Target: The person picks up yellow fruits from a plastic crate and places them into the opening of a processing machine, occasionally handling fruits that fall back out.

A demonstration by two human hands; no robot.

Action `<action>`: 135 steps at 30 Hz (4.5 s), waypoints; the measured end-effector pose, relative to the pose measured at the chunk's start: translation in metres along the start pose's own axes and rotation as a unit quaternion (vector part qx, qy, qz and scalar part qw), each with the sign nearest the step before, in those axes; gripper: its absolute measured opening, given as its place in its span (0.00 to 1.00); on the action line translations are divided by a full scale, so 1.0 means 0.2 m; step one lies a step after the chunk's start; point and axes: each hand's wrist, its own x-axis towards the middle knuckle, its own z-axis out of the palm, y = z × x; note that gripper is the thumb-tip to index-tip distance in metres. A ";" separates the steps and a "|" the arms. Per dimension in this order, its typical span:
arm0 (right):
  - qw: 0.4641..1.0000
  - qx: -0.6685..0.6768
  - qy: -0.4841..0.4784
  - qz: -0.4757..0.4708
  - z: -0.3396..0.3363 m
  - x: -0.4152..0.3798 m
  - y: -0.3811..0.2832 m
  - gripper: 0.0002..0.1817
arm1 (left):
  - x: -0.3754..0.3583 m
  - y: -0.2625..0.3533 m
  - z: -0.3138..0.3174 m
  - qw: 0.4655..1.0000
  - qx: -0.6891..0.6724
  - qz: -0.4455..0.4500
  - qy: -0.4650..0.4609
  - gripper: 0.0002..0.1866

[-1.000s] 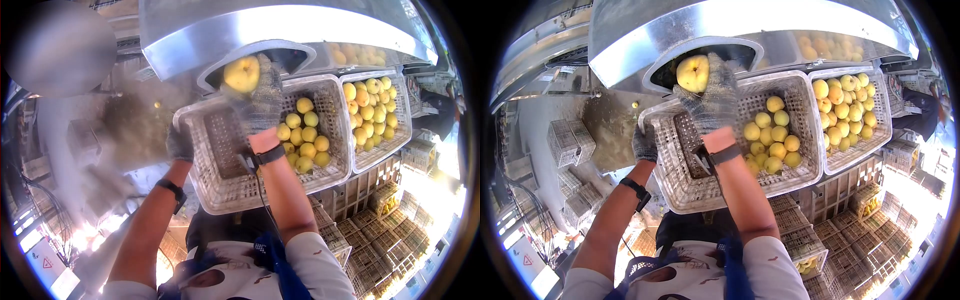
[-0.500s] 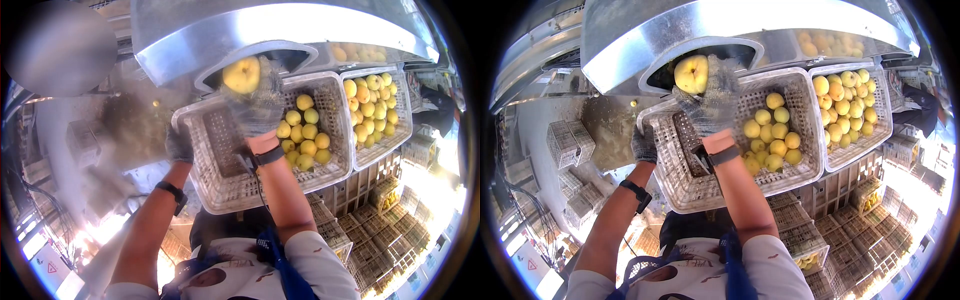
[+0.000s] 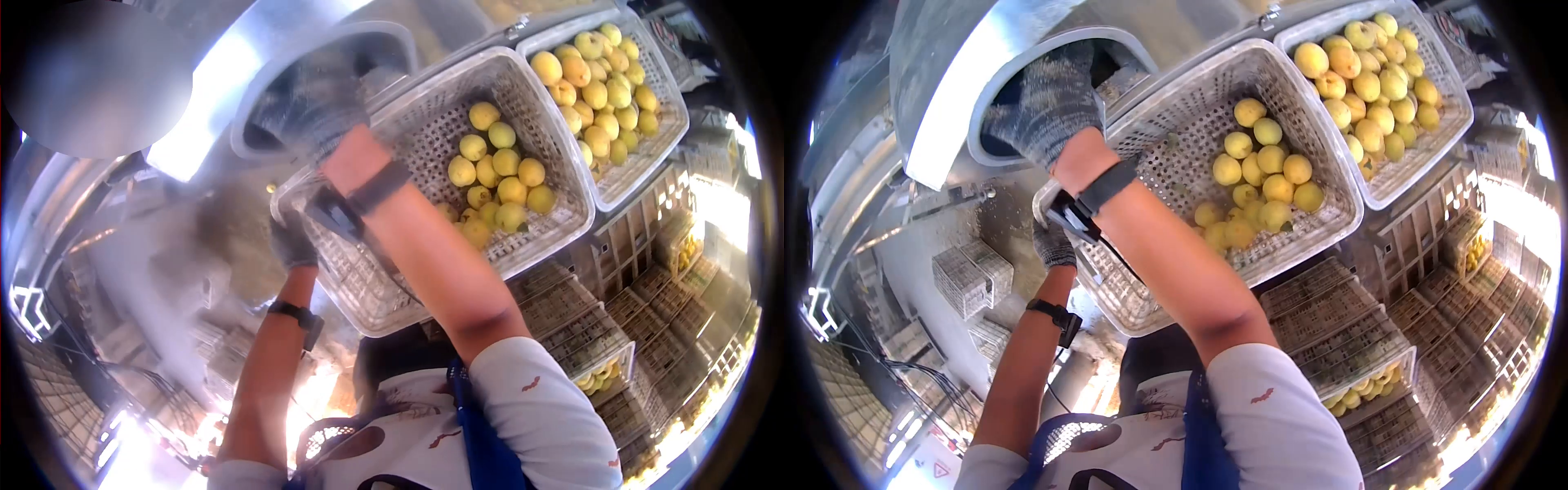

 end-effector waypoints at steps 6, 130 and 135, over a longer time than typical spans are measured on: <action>0.986 -0.002 -0.166 0.018 -0.02 -0.96 0.55 0.27 | -0.03 0.13 -0.02 0.994 0.090 0.056 -0.027 0.23; 0.743 -0.469 -0.472 0.078 0.06 -0.57 1.67 0.25 | -0.10 0.18 0.04 1.000 0.017 -0.018 0.002 0.26; 0.762 -0.452 -0.451 0.112 0.05 -0.46 1.59 0.28 | -0.01 -0.02 0.03 0.999 0.036 -0.015 0.011 0.21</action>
